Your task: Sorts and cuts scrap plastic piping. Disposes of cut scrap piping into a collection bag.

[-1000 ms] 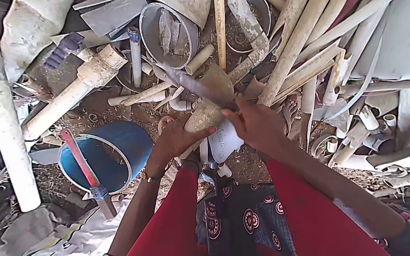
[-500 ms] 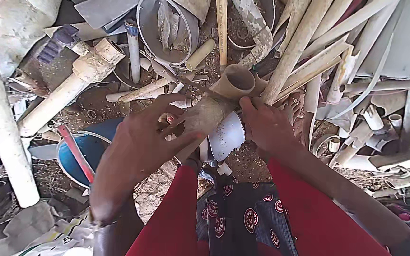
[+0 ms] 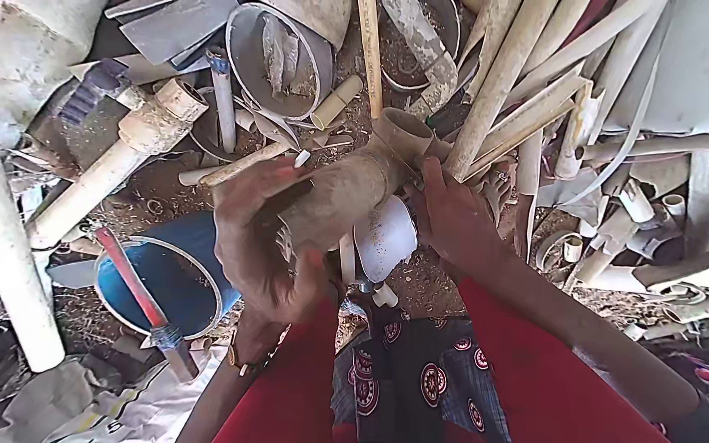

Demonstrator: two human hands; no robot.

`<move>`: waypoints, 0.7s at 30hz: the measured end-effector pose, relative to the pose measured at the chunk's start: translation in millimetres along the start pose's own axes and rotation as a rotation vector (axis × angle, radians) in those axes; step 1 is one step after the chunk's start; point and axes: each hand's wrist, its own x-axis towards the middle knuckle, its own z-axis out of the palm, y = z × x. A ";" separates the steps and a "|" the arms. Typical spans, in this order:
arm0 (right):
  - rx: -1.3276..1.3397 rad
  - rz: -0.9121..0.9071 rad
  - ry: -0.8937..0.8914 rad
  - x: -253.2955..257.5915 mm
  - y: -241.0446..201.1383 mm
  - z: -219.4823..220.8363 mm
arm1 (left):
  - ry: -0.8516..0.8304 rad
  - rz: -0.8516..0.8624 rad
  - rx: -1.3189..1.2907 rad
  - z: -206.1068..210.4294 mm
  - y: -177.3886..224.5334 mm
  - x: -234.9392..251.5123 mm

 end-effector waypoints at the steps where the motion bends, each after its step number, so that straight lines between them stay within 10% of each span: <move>1: 0.010 -0.020 0.012 2.3 0.6 -3.0 | 0.002 -0.001 0.085 -3.5 -3.9 6.8; 21: 0.031 -0.102 0.045 10.7 17.1 -24.1 | 0.044 -0.405 0.055 -21.0 -22.8 21.3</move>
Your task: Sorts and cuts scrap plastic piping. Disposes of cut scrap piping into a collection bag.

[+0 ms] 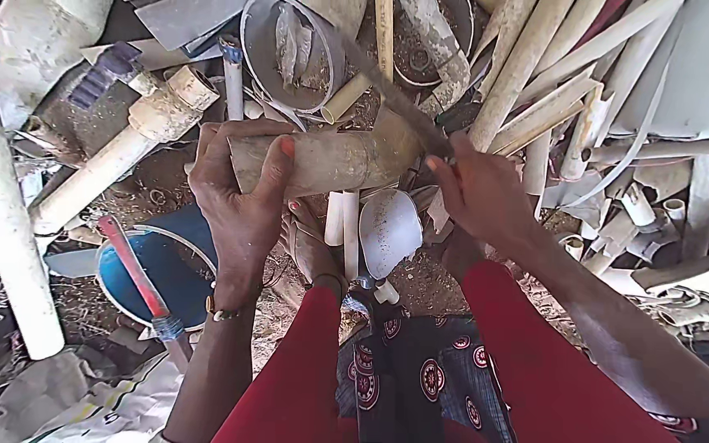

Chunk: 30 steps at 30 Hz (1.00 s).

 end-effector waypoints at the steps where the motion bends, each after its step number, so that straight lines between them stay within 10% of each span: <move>1: -0.032 -0.009 0.022 3.4 2.0 -3.8 | -0.011 -0.027 -0.025 -2.8 -3.6 0.1; 30: -0.146 -0.053 0.025 10.2 3.6 6.0 | -0.064 -0.339 -0.246 -7.2 -43.0 24.3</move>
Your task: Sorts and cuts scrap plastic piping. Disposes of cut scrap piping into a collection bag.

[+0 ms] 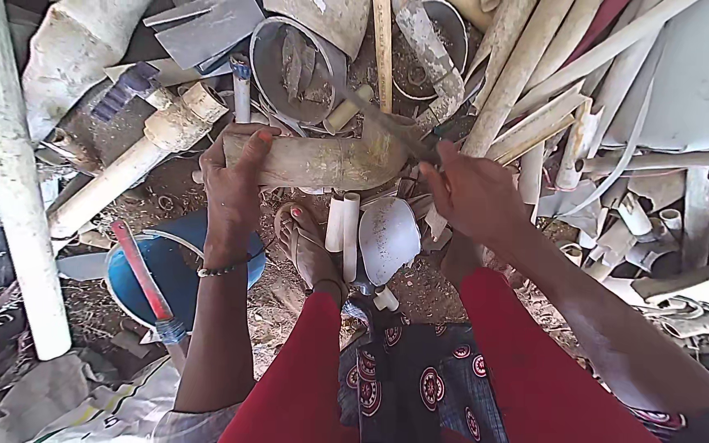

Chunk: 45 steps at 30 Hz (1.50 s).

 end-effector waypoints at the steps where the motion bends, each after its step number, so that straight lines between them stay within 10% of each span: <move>1: -0.009 0.025 0.005 0.9 1.3 -1.6 | 0.000 0.009 -0.007 0.9 -0.1 -0.5; 8: 0.153 0.057 -0.219 -17.1 -12.4 5.0 | 0.001 0.075 0.022 -0.3 -2.7 -0.5; 24: -0.046 0.138 0.026 -27.7 -9.7 25.3 | 0.117 0.325 0.332 28.8 43.1 -29.8; 30: 1.127 0.394 -0.537 -31.3 -11.2 -8.3 | 0.141 0.558 0.391 43.2 49.2 -35.9; 34: 0.434 0.106 -0.034 -22.3 -5.4 -9.2 | 0.146 0.524 0.408 44.3 46.9 -43.6; 38: -0.062 0.095 0.082 -21.0 -9.7 16.8 | 0.125 0.516 0.436 44.2 51.9 -43.0; 45: 0.597 0.324 -0.390 -25.1 -16.3 -1.9 | 0.153 0.648 0.493 60.4 56.8 -57.9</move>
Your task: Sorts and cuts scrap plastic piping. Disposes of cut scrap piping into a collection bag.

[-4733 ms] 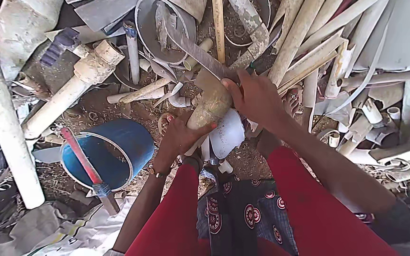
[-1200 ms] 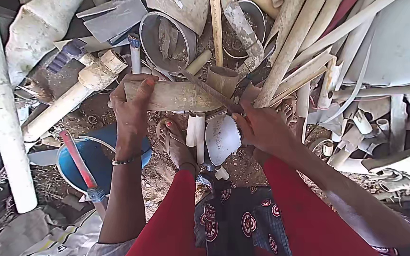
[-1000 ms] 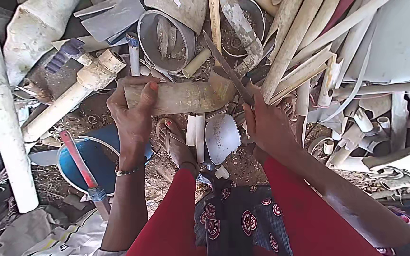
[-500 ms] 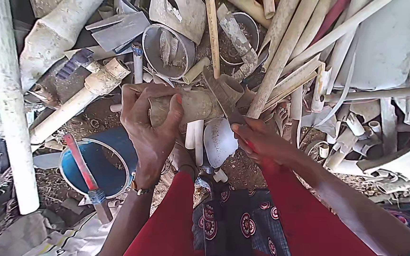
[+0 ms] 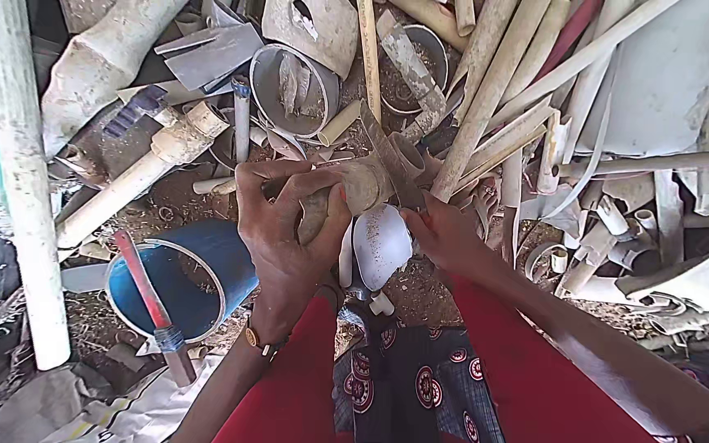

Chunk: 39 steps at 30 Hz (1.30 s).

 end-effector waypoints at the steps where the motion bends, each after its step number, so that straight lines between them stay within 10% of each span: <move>1: 0.090 0.020 -0.044 -0.1 0.0 -6.6 | 0.001 0.003 0.007 0.1 -0.3 -0.2; 7: -0.487 -0.125 0.340 10.0 1.2 10.8 | -0.028 -0.005 0.010 -2.9 -1.6 4.2; 13: 0.228 0.004 -0.074 6.5 -3.1 -6.6 | -0.013 0.027 0.016 -0.9 -1.4 0.4; 18: -0.397 -0.176 0.356 10.7 4.2 7.1 | -0.040 0.008 0.024 -3.0 -0.8 5.5; 23: -0.303 -0.197 0.214 4.4 -5.3 -1.3 | -0.035 -0.012 0.008 -3.6 -7.3 2.2; 29: -0.271 -0.457 0.614 -15.0 -14.9 -0.8 | -0.045 0.021 0.015 -3.4 -0.1 4.1; 33: -0.245 -0.024 0.039 -12.8 -21.5 5.7 | -0.051 0.069 0.047 -2.3 5.0 1.4; 39: -0.128 -0.301 0.561 -13.5 -13.8 5.9 | -0.056 0.086 0.049 -2.7 5.2 1.1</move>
